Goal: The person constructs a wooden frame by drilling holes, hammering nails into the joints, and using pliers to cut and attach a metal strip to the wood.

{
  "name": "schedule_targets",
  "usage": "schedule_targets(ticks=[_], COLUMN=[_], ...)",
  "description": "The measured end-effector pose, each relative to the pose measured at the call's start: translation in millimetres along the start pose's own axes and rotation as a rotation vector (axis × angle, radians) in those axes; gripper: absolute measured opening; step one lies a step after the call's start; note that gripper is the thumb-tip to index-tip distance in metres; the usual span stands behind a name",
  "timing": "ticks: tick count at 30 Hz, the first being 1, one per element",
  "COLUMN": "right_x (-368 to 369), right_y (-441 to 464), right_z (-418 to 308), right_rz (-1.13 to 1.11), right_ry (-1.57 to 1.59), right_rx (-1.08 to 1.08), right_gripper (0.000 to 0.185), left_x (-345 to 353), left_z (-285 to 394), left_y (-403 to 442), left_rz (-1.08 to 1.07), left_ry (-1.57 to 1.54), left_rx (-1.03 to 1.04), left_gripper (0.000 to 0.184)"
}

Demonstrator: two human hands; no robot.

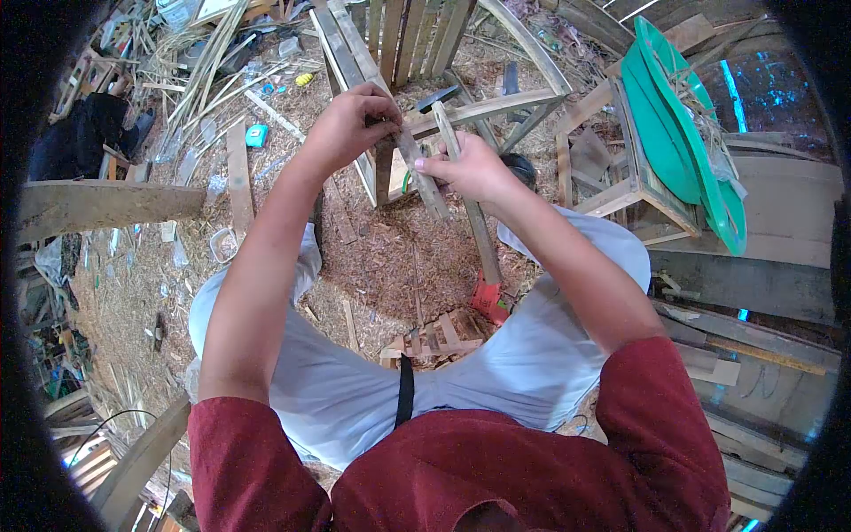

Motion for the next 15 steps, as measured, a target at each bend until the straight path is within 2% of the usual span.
schedule_targets(ticks=[5, 11, 15], right_x=[0, -1, -4], right_y=[3, -3, -4], right_z=[1, -4, -10], right_rz=[-0.024, 0.006, -0.031], right_ry=[-0.045, 0.009, -0.073], right_rx=[-0.014, 0.018, -0.040], right_gripper=[0.045, 0.040, 0.035], left_x=[0, 2, 3], left_z=[-1, -2, -4], left_y=[2, 1, -3], left_rz=[0.004, 0.002, 0.024], left_ry=[-0.016, -0.022, -0.026], left_rx=[-0.003, -0.066, -0.098], left_gripper=[0.013, 0.014, 0.015])
Point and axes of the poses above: each hand's wrist, its own y-axis towards the middle knuckle, its own x-axis out of the palm, z = x × y, the point moved 4 cm from there along y, towards the middle knuckle, and after that the axes turned 13 degrees about z, right-handed, at the moved point
